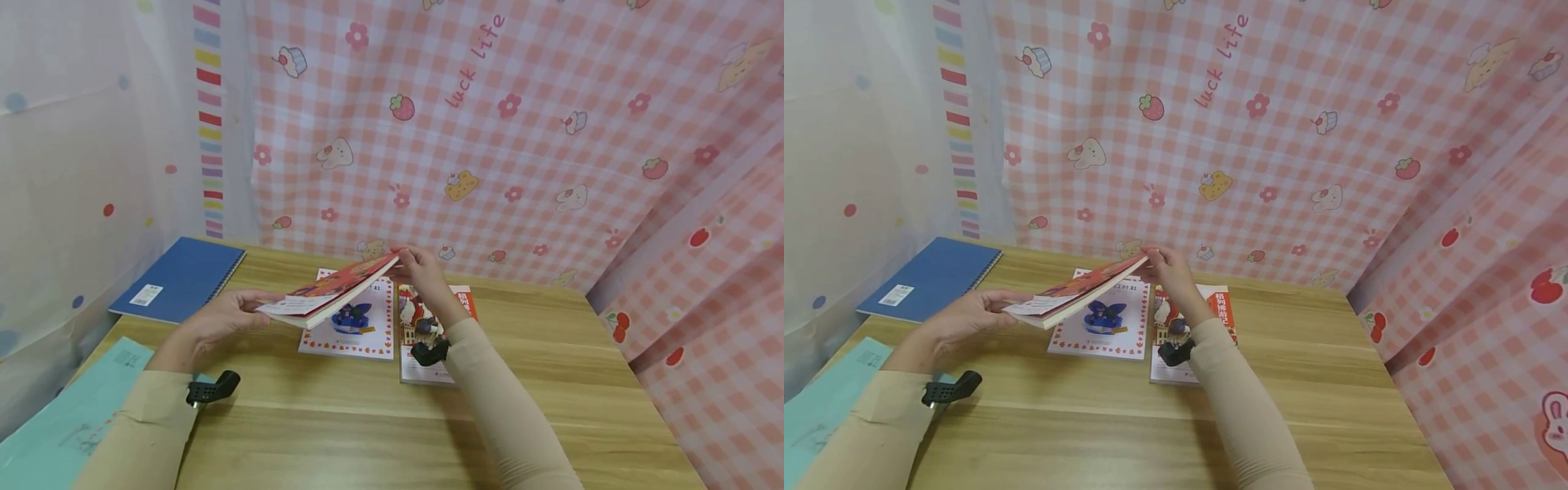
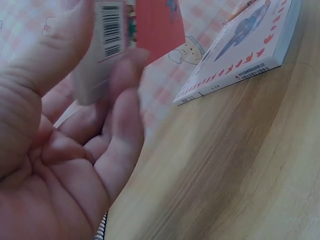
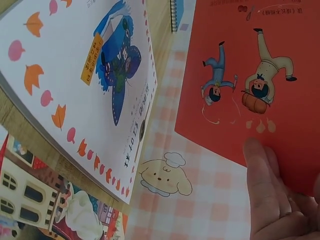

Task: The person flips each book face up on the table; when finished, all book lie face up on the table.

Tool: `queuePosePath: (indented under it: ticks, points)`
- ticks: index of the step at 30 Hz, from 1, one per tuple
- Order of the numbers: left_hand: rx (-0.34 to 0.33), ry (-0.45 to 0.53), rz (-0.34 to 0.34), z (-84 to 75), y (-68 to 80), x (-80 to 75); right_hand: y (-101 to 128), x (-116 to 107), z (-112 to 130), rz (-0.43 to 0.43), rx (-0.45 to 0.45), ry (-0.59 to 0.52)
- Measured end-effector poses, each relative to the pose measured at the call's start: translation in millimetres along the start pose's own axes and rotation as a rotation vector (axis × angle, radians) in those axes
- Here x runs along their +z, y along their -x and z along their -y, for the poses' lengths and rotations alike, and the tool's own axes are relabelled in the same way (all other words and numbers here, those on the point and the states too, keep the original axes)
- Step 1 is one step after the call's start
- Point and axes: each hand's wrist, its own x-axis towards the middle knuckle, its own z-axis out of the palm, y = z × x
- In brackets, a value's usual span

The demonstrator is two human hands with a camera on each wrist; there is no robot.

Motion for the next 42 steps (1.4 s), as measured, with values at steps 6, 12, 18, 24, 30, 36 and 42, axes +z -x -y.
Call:
queuePosePath:
  ticks: [6,12,18,24,30,36,42]
  points:
    - [-0.014,0.015,0.020,0.3,-0.7,1.1,-2.0,-3.6,-3.0,-0.013,0.001,-0.047]
    - [-0.035,0.174,0.050,-2.2,0.7,2.1,-2.7,-5.9,-5.0,-0.030,0.033,-0.086]
    - [-0.034,0.304,0.013,-3.7,2.9,-0.3,-2.1,-4.6,-5.7,-0.011,0.050,-0.099]
    - [-0.028,0.396,-0.011,-2.2,3.1,-1.9,-0.7,-2.1,-4.5,-0.014,0.043,-0.101]
    - [-0.020,0.491,-0.024,-0.2,1.6,-1.6,-0.5,-2.6,-5.1,-0.002,0.037,-0.125]
    - [0.014,0.497,0.003,1.2,0.2,-1.5,-0.5,-1.7,-4.7,-0.009,0.039,-0.152]
    - [0.035,0.511,0.035,1.7,-1.6,-0.1,-0.9,-0.5,-3.6,-0.030,0.059,-0.235]
